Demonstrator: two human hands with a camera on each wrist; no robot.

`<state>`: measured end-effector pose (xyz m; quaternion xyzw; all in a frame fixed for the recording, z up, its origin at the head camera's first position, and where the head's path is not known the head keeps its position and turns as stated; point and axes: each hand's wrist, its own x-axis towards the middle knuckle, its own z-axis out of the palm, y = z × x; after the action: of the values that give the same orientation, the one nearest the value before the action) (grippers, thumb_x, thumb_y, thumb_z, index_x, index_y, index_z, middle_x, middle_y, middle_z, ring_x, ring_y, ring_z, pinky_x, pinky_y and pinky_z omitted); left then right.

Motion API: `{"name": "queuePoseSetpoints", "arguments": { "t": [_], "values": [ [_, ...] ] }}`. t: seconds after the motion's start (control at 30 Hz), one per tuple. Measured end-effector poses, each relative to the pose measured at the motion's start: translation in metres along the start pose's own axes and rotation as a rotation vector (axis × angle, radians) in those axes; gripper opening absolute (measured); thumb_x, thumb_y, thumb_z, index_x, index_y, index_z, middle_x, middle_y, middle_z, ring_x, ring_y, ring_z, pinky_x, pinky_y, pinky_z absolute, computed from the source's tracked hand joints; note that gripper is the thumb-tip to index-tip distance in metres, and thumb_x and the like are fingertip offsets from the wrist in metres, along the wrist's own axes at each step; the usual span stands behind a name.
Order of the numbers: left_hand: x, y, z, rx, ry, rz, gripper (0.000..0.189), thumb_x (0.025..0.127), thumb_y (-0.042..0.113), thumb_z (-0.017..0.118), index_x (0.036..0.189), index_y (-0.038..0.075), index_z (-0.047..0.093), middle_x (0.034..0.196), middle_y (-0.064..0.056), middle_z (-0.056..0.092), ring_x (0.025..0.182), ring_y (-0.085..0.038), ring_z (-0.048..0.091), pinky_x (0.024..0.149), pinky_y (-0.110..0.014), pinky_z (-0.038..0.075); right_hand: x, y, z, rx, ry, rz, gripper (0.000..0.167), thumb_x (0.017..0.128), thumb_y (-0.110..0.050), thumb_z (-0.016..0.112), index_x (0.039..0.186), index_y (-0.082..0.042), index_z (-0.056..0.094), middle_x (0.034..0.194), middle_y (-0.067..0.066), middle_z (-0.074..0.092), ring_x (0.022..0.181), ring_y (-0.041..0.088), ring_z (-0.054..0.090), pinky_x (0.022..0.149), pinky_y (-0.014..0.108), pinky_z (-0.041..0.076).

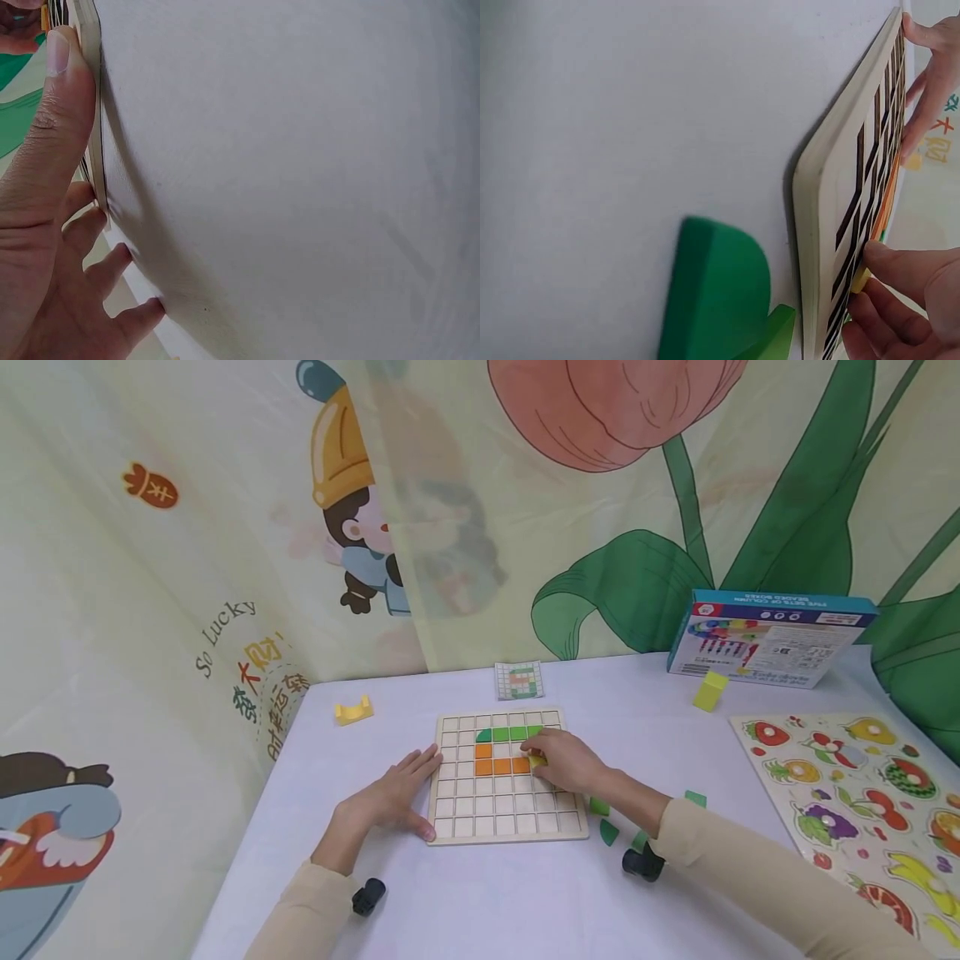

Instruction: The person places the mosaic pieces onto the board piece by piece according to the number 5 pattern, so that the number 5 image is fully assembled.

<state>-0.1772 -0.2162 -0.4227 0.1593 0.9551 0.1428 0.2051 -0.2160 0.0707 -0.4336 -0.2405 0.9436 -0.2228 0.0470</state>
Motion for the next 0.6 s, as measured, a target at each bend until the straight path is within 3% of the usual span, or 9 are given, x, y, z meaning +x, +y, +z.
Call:
{"name": "queuePoseSetpoints", "arguments": {
  "t": [0.27,0.6],
  "values": [
    [-0.0038,0.0000,-0.0022,-0.025,0.008,0.026,0.119,0.059,0.034,0.089,0.154,0.006,0.022,0.164,-0.009,0.010,0.151,-0.036,0.009,0.121,-0.058,0.015,-0.0012,0.0013,-0.0009,0.015,0.032,-0.020,0.032,0.080,-0.004,0.075,0.111,-0.004,0.070,0.086,0.000,0.063,0.077,0.012,0.052,0.072,0.026,0.049],
    [-0.0029,-0.0007,-0.0016,-0.012,0.013,0.029,0.119,0.060,0.035,0.089,0.154,0.006,0.023,0.164,-0.008,0.011,0.151,-0.035,0.010,0.121,-0.058,0.017,-0.0047,0.0058,-0.0053,-0.005,0.005,-0.024,0.031,0.082,-0.004,0.073,0.112,-0.004,0.070,0.086,-0.001,0.064,0.076,0.011,0.051,0.070,0.025,0.049]
  ]
}}
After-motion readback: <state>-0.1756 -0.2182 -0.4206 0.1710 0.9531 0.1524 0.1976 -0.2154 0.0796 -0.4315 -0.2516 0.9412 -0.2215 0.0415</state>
